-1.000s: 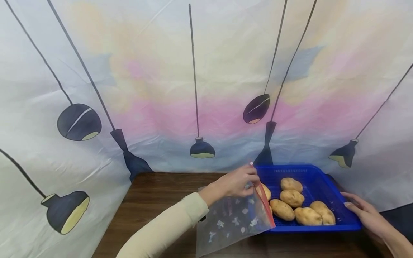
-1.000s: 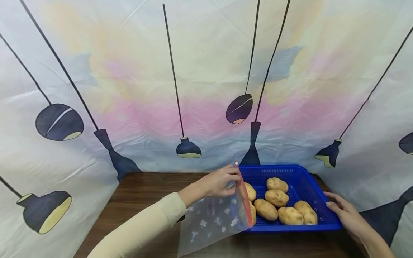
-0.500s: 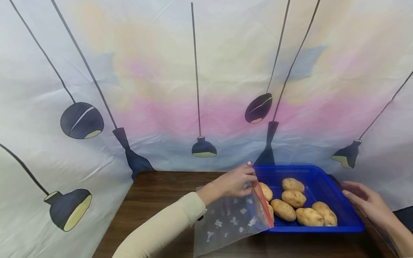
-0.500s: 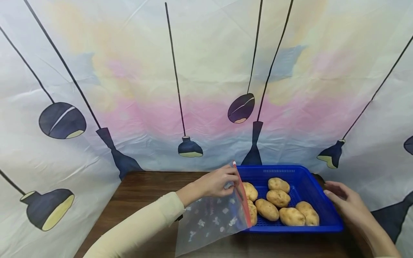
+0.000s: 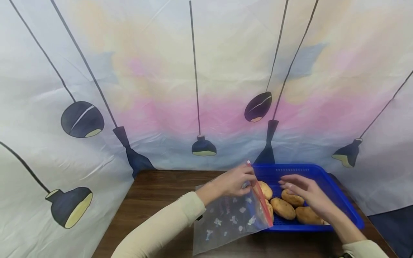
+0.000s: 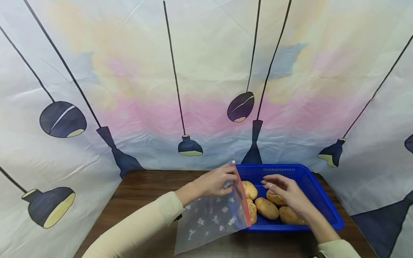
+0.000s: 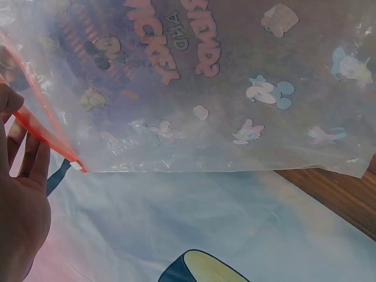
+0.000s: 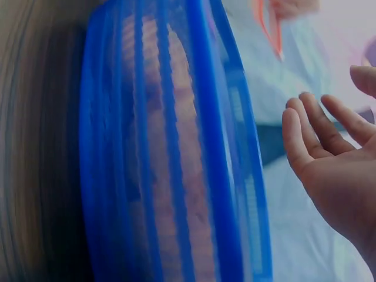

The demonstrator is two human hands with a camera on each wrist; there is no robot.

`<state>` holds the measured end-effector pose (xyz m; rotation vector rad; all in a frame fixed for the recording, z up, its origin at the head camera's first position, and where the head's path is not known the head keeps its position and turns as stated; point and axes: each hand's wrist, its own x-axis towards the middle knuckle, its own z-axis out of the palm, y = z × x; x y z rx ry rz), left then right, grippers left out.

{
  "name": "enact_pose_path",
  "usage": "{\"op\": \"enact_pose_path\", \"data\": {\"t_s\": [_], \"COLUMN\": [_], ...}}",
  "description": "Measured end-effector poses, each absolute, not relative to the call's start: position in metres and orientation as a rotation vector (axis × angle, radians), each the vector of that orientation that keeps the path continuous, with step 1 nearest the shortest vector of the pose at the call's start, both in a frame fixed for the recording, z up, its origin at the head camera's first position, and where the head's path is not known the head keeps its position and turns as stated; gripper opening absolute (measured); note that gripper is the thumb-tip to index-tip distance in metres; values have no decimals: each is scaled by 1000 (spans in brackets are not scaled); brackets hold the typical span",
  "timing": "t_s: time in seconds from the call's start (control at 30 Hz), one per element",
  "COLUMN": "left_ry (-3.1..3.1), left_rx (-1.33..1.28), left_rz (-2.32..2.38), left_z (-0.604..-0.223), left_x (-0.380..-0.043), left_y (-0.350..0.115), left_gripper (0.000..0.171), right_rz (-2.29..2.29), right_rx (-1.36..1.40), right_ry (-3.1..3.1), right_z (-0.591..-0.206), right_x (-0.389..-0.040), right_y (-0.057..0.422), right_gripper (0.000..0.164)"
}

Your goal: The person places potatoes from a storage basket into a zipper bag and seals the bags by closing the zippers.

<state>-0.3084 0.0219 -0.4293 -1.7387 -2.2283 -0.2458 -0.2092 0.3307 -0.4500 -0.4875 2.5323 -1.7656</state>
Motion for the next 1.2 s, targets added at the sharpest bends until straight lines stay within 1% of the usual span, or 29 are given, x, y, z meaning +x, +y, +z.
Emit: {"op": "enact_pose_path", "data": {"t_s": [0.23,0.4,0.6,0.7,0.83,0.93,1.0,1.13,1.2], "left_ry": [-2245,-2248,-2223,-2212,-2223,-2255,-2307,-2488,-2588], "left_rx": [-1730,-1730,-1720,-1702,-1653,-1590,-1519,-1331,-1232], "left_rz": [-245,-255,-257,-239,-205,-234,-318,-634,-807], "left_z": [-431,-431,-432,-432,-432,-431,-430,-426,-424], "left_x": [-309,-307,-306,-304,-303,-300,-296,-283,-276], "left_y": [23,23,23,24,23,23,23,26,28], "left_gripper": [6,7,7,7,9,12,11,4,4], "right_rz": [-1820,-1901,-1919,-1950,-2043,-2091,-2105,-2103,-2099], "right_rx": [-442,-415,-316,-277,-251,-239,-225,-202,-191], "right_ry": [2434,2396,2424,2408,2310,2247,2228,2227,2235], "right_z": [-463,-472,-475,-477,-478,-478,-478,-476,-475], "right_x": [-226,-229,-228,-228,-227,-227,-226,-226,-225], "right_y": [289,270,252,248,245,243,242,239,238], "right_gripper": [42,39,27,20,14,13,12,12,13]}}
